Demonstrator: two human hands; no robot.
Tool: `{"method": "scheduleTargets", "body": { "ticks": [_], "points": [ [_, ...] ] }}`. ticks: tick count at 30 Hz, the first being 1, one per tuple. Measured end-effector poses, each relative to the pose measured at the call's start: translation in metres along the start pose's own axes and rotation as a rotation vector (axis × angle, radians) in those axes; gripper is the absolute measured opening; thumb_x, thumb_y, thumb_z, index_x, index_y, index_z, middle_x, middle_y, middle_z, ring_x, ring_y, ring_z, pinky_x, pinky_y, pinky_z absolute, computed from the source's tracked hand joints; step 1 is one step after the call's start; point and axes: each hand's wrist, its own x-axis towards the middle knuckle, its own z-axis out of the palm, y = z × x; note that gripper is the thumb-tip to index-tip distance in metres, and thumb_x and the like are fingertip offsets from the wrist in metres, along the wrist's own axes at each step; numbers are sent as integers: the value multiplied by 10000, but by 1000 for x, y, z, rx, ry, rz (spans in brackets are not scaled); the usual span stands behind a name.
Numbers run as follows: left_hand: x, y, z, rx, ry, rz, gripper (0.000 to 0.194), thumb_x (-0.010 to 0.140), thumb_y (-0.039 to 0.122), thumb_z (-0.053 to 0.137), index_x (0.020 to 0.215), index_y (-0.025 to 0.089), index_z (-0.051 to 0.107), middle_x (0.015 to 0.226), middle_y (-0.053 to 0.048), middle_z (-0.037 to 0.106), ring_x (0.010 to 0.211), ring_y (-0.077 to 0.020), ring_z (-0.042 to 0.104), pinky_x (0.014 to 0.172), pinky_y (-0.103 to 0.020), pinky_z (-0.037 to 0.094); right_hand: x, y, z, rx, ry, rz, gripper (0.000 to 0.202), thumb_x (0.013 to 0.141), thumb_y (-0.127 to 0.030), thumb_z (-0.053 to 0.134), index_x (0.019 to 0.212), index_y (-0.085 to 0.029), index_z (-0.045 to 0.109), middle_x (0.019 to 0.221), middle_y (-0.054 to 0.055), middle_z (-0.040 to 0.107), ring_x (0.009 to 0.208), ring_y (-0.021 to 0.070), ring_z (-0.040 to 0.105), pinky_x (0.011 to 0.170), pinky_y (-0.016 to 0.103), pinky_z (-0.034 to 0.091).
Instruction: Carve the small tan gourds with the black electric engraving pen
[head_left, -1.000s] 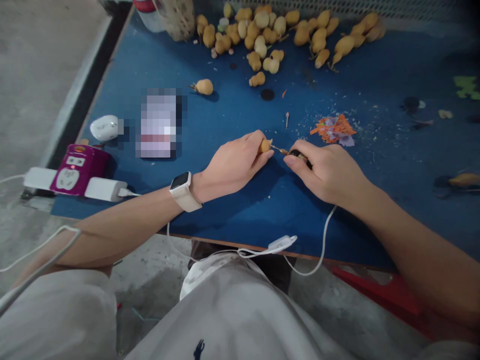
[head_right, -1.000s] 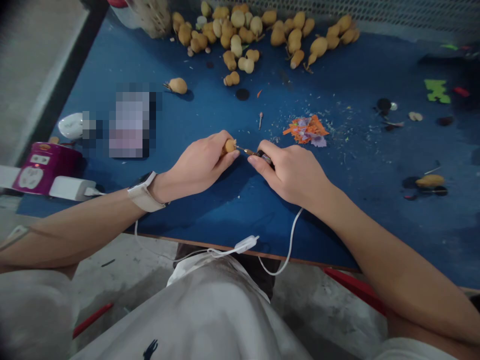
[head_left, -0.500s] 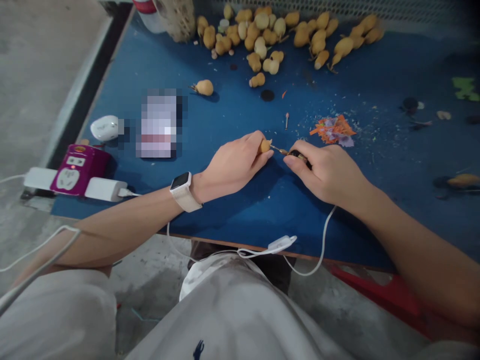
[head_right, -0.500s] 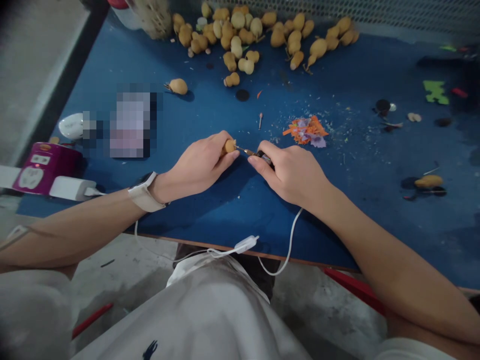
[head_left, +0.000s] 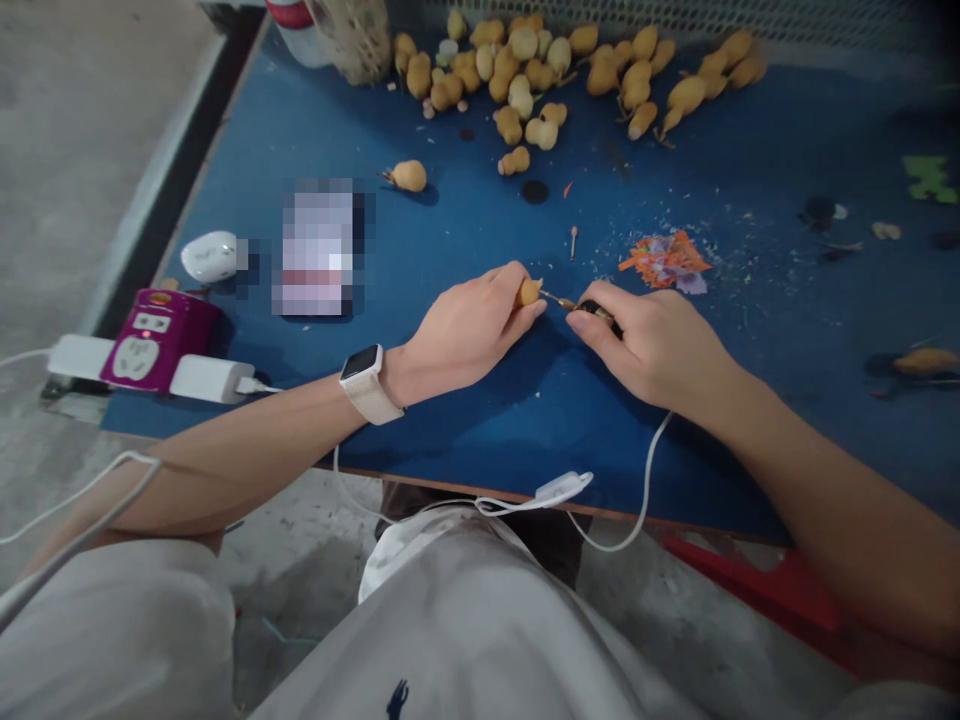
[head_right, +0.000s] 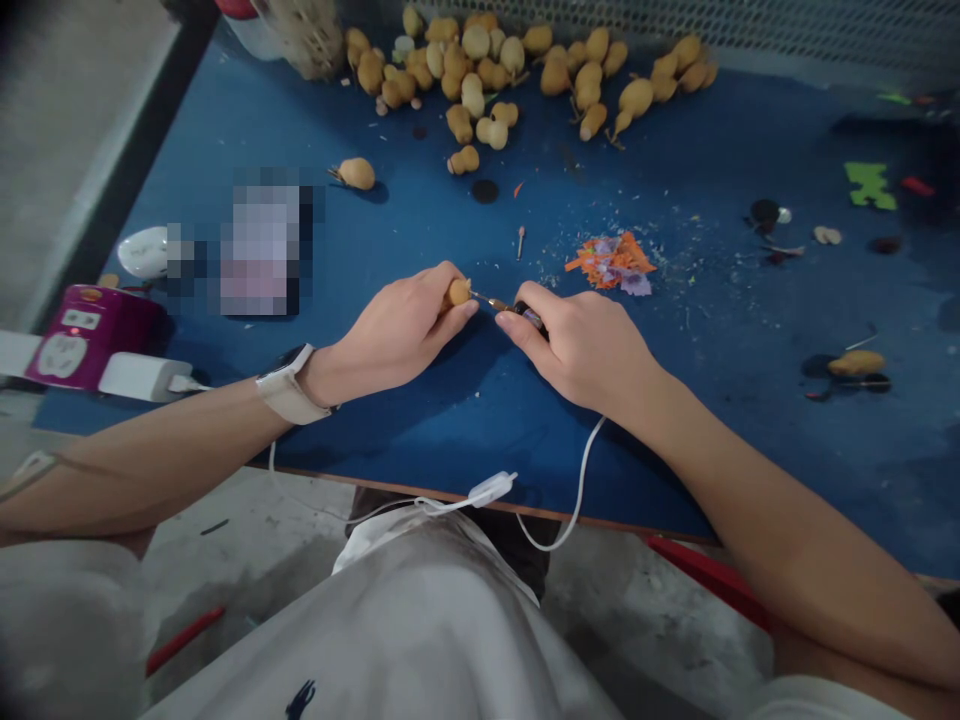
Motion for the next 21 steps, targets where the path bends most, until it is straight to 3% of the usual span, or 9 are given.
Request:
{"method": "scheduleTargets", "body": {
  "ticks": [6, 21],
  "points": [
    [0, 1, 1, 27, -10, -2, 139, 1202, 313, 534, 1098, 222, 553, 1023, -94, 736, 847, -251, 716, 764, -371, 541, 0, -2, -2, -1, -14, 12, 330, 1159, -505, 489, 983, -279, 654, 563, -8, 520, 573, 264, 575, 650, 367, 340],
    [0, 0, 0, 11, -9, 7, 151, 1205, 330, 519, 1100, 227, 550, 1030, -98, 741, 863, -254, 721, 779, -375, 556, 0, -1, -2, 10, -11, 1, 363, 1167, -512, 466, 997, -278, 685, 559, 1, 544, 572, 271, 587, 648, 374, 349]
  ]
}}
